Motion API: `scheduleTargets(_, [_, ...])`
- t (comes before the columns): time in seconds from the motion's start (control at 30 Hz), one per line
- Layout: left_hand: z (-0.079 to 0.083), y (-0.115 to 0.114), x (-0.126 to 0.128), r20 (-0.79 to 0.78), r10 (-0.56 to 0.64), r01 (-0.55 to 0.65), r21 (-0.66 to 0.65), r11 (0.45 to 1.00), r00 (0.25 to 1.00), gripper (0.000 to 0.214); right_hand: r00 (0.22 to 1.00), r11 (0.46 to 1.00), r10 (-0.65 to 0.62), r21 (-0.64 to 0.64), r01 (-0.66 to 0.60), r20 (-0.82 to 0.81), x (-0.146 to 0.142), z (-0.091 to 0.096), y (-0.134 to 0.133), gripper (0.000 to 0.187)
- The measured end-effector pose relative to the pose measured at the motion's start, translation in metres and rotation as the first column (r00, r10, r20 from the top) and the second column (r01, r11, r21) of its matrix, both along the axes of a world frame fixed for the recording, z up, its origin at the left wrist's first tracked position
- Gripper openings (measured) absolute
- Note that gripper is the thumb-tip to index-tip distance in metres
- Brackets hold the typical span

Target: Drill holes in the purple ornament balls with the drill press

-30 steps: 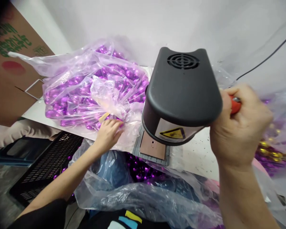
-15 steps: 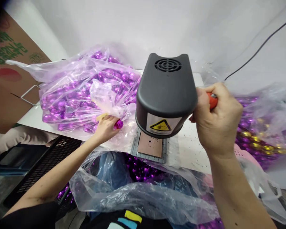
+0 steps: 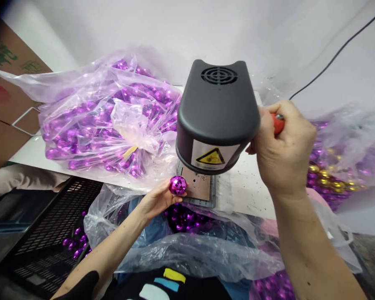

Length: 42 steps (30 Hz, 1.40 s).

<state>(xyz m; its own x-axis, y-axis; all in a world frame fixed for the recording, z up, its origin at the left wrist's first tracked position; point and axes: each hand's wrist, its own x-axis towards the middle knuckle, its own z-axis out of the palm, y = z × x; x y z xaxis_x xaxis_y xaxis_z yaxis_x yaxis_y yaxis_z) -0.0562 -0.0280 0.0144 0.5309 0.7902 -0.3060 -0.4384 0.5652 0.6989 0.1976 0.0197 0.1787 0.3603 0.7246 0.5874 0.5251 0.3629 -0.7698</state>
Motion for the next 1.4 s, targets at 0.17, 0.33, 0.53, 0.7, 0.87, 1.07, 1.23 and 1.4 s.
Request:
scheduleTargets(0.17, [-0.012, 0.010, 0.011, -0.342, 0.158, -0.057, 0.288, 0.956, 0.926, 0.061, 1.000, 1.000, -0.018, -0.009, 0.018, 0.025, -0.001, 0.002, -0.001, 0.028])
scheduleTargets(0.33, [-0.022, 0.020, 0.024, -0.520, 0.327, 0.041, 0.577, 0.816, 0.789, 0.057, 0.999, 1.000, -0.019, 0.019, 0.019, 0.032, -0.003, 0.001, 0.000, 0.027])
scheduleTargets(0.53, [-0.021, 0.028, 0.041, -0.594, 0.443, 0.247, 0.743, 0.622, 0.672, 0.047, 0.998, 0.999, -0.040, 0.014, 0.039, 0.057, -0.004, 0.002, -0.002, 0.032])
scheduleTargets(0.7, [-0.017, 0.032, 0.050, -0.627, 0.529, 0.412, 0.777, 0.475, 0.572, 0.047, 0.995, 0.998, -0.059, 0.021, 0.057, 0.075, -0.003, 0.004, -0.003, 0.032])
scheduleTargets(0.87, [-0.018, 0.031, 0.055, -0.669, 0.527, 0.467, 0.743, 0.480, 0.523, 0.043, 0.997, 0.999, -0.051, 0.013, 0.050, 0.064, -0.002, 0.002, -0.001, 0.031])
scheduleTargets(1.07, [-0.022, 0.028, 0.051, -0.658, 0.444, 0.455, 0.748, 0.484, 0.609, 0.048, 0.999, 0.999, -0.029, 0.041, 0.028, 0.035, -0.003, 0.000, -0.001, 0.027])
scheduleTargets(1.23, [-0.024, 0.028, 0.051, -0.678, 0.427, 0.466, 0.728, 0.503, 0.598, 0.044, 0.995, 0.997, -0.066, 0.050, 0.062, 0.078, -0.004, -0.002, -0.002, 0.031])
scheduleTargets(1.4, [-0.028, 0.027, 0.053, -0.667, 0.441, 0.456, 0.739, 0.496, 0.601, 0.040, 0.989, 0.996, -0.052, 0.077, 0.041, 0.139, 0.000, -0.006, -0.005, 0.028])
